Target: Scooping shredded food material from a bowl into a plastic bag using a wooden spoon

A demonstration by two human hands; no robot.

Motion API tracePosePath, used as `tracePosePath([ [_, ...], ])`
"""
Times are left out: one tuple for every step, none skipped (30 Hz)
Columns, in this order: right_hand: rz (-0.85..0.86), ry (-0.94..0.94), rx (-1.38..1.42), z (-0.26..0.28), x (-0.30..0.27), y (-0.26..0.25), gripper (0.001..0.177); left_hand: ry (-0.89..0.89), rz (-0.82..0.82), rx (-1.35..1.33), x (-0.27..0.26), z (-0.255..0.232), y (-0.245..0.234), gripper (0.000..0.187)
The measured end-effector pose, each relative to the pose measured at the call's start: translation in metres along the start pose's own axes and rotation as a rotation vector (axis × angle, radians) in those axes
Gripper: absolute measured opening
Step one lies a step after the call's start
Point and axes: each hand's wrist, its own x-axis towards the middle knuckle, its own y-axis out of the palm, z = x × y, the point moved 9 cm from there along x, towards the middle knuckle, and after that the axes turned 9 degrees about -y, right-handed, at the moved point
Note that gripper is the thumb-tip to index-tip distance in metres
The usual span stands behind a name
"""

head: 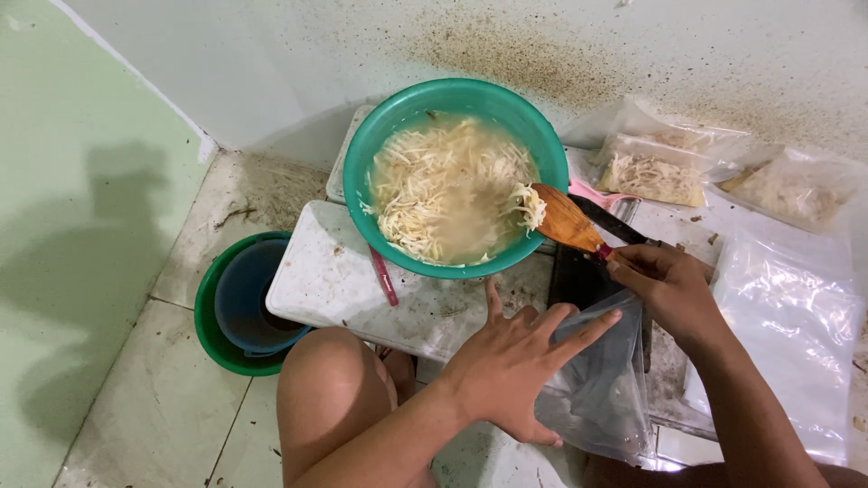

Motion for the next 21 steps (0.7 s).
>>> tracePosePath([
  [0.003, -0.010, -0.011, 0.002, 0.000, 0.000, 0.029, -0.006, 0.014, -0.001, 0.000, 0.000, 0.001, 0.162],
  [0.005, -0.021, -0.023, 0.003, 0.000, 0.000, 0.028, -0.012, 0.028, -0.003, 0.001, 0.001, 0.001, 0.162],
  [0.005, -0.021, -0.023, 0.003, 0.000, 0.000, 0.028, -0.012, 0.027, -0.002, 0.001, 0.001, 0.003, 0.162],
  [-0.001, -0.018, -0.008, 0.002, 0.001, 0.000, 0.028, -0.010, 0.016, 0.002, 0.001, 0.002, 0.003, 0.162],
  [-0.008, -0.014, 0.007, 0.000, 0.001, 0.000, 0.028, -0.008, 0.005, 0.006, 0.001, 0.002, 0.003, 0.163],
  [-0.008, -0.014, 0.007, 0.001, 0.001, 0.000, 0.028, -0.008, 0.005, 0.006, 0.001, 0.002, 0.002, 0.163],
  [0.002, -0.001, -0.003, 0.001, 0.000, 0.001, 0.029, -0.010, 0.013, -0.019, 0.000, 0.002, 0.002, 0.162],
  [0.012, 0.011, -0.014, 0.000, 0.000, 0.002, 0.031, -0.012, 0.022, -0.044, 0.000, 0.002, 0.001, 0.162],
  [0.011, 0.014, -0.014, -0.002, -0.001, 0.002, 0.031, -0.011, 0.023, -0.045, -0.001, 0.002, 0.004, 0.162],
  [0.008, -0.013, 0.027, -0.001, -0.002, 0.002, 0.030, -0.006, -0.013, -0.015, -0.003, 0.002, 0.004, 0.162],
  [0.005, -0.042, 0.069, 0.002, -0.002, 0.002, 0.030, -0.001, -0.051, 0.017, -0.003, 0.001, 0.003, 0.163],
  [0.003, -0.042, 0.068, 0.004, -0.003, 0.001, 0.030, 0.002, -0.051, 0.017, -0.003, 0.001, 0.000, 0.163],
  [0.010, -0.076, 0.084, 0.008, -0.005, 0.001, 0.028, -0.001, -0.031, 0.021, -0.002, 0.000, -0.001, 0.162],
  [0.017, -0.110, 0.099, 0.013, -0.006, 0.001, 0.027, -0.004, -0.010, 0.024, -0.001, 0.000, -0.001, 0.161],
  [0.012, -0.112, 0.100, 0.013, -0.007, 0.000, 0.027, 0.000, -0.010, 0.027, -0.001, 0.000, 0.000, 0.161],
  [0.015, -0.039, 0.123, 0.006, -0.009, 0.001, 0.029, 0.014, -0.041, 0.029, -0.002, -0.001, -0.002, 0.160],
  [0.016, 0.038, 0.145, -0.002, -0.012, 0.001, 0.031, 0.030, -0.069, 0.028, -0.003, -0.002, -0.004, 0.158],
  [0.010, 0.039, 0.146, -0.005, -0.010, 0.002, 0.031, 0.036, -0.068, 0.029, -0.002, -0.002, -0.005, 0.158],
  [0.011, 0.022, 0.151, -0.008, -0.011, 0.002, 0.030, 0.037, -0.061, 0.010, -0.002, -0.003, -0.005, 0.157],
  [0.011, 0.004, 0.157, -0.010, -0.011, 0.002, 0.029, 0.038, -0.055, -0.009, -0.002, -0.004, -0.005, 0.155],
  [0.005, 0.002, 0.155, -0.008, -0.012, 0.002, 0.029, 0.044, -0.057, -0.008, -0.002, -0.005, -0.005, 0.155],
])
